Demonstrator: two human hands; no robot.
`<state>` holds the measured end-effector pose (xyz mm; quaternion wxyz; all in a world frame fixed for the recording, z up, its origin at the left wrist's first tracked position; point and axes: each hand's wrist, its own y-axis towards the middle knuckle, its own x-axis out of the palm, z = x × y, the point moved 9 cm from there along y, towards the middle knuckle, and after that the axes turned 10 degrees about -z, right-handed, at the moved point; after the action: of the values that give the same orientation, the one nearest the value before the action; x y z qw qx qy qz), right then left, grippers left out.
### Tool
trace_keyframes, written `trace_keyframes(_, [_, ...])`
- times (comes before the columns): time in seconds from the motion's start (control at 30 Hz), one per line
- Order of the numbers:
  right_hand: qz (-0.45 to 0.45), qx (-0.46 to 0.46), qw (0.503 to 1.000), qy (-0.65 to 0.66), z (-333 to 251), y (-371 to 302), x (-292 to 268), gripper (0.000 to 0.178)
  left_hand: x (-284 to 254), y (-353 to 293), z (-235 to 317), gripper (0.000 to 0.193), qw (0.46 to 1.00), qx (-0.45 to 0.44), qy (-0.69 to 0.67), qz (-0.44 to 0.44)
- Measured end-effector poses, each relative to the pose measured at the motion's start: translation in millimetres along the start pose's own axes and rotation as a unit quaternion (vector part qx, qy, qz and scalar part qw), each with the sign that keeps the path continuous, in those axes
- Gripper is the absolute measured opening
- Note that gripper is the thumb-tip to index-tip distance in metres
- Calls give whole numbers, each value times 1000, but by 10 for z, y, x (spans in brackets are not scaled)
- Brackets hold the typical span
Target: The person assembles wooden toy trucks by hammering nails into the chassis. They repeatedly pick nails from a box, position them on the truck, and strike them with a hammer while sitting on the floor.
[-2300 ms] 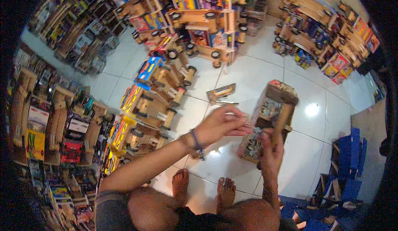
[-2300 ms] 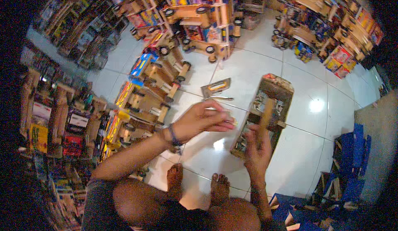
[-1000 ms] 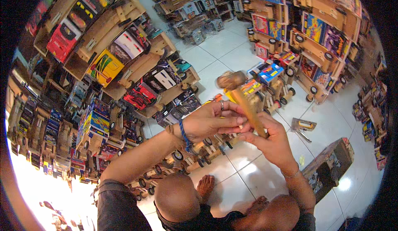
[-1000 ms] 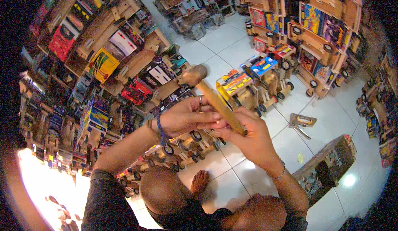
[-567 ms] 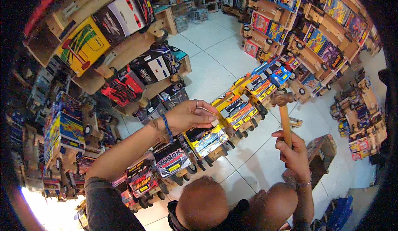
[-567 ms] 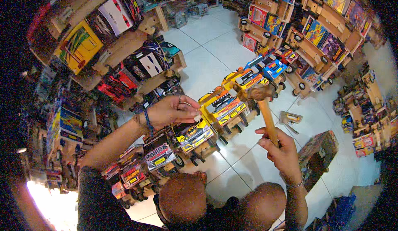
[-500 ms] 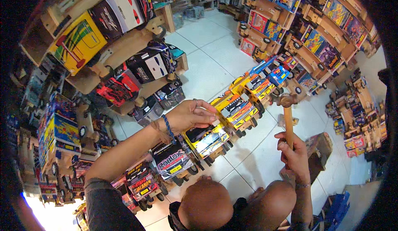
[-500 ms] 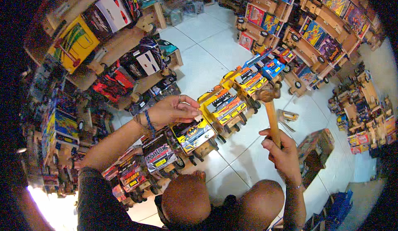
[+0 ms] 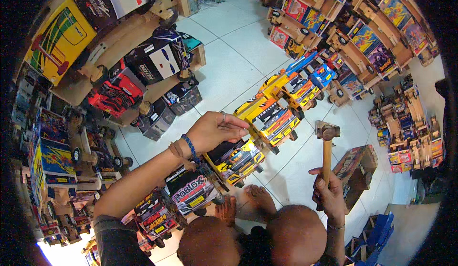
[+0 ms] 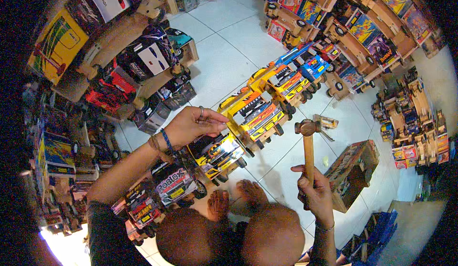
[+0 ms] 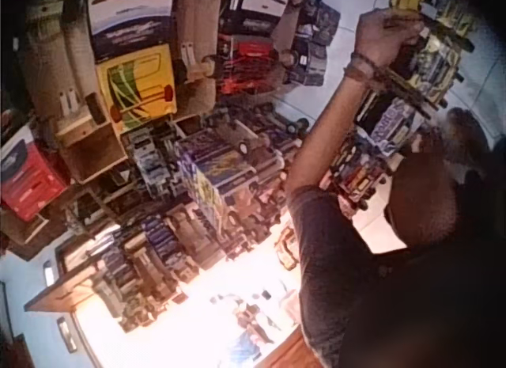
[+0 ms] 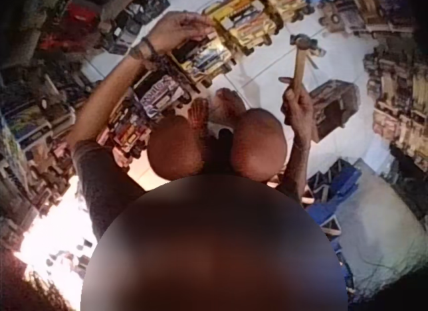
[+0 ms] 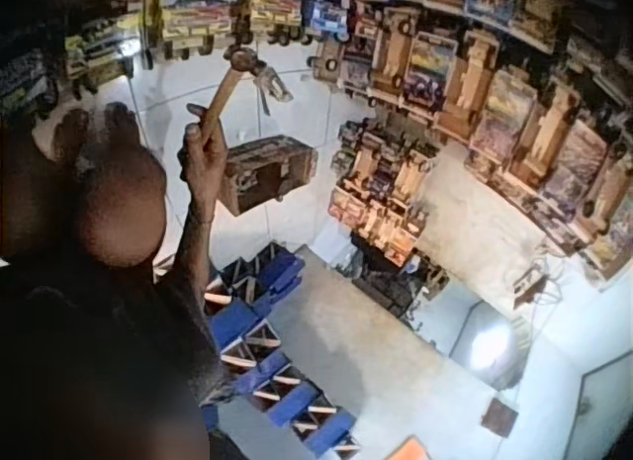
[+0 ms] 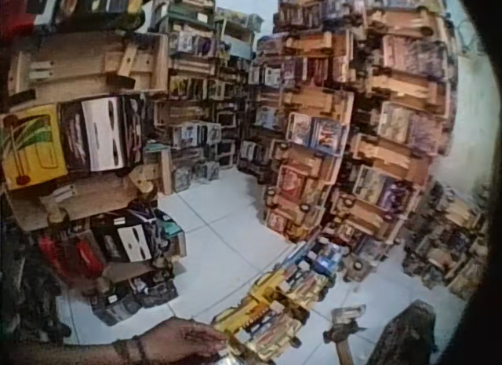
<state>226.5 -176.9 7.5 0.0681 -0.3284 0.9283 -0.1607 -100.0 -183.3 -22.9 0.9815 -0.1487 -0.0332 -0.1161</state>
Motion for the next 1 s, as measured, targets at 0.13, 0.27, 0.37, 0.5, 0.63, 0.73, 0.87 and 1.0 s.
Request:
trace_keyframes(0.13, [-10, 14, 1000, 7, 22, 104, 26, 31, -21, -3, -25, 29, 1000, -2, 5, 0])
trace_keyframes(0.27, [-57, 11, 998, 13, 9, 230, 135, 31, -28, 5, -33, 29, 1000, -13, 24, -6])
trace_keyframes(0.37, [-84, 67, 994, -9, 46, 264, 184, 32, -15, 7, -27, 29, 1000, -15, 27, -4])
trace_keyframes(0.5, [-113, 80, 990, -12, 13, 333, 262, 32, -10, -8, -23, 30, 999, -9, 26, 16])
trace_keyframes(0.63, [-102, 82, 990, -47, -13, 316, 269, 35, -4, -17, 8, 30, 999, 2, 33, 8])
trace_keyframes(0.73, [-101, 72, 990, -69, -41, 272, 301, 43, -15, -10, -11, 29, 1000, -11, 23, 7])
trace_keyframes(0.87, [-89, 83, 992, -37, -30, 221, 332, 38, -7, 13, -49, 29, 1000, -17, 14, -6])
trace_keyframes(1.0, [-98, 83, 990, -51, -49, 229, 388, 40, -5, 14, -36, 30, 1000, 15, 13, 0])
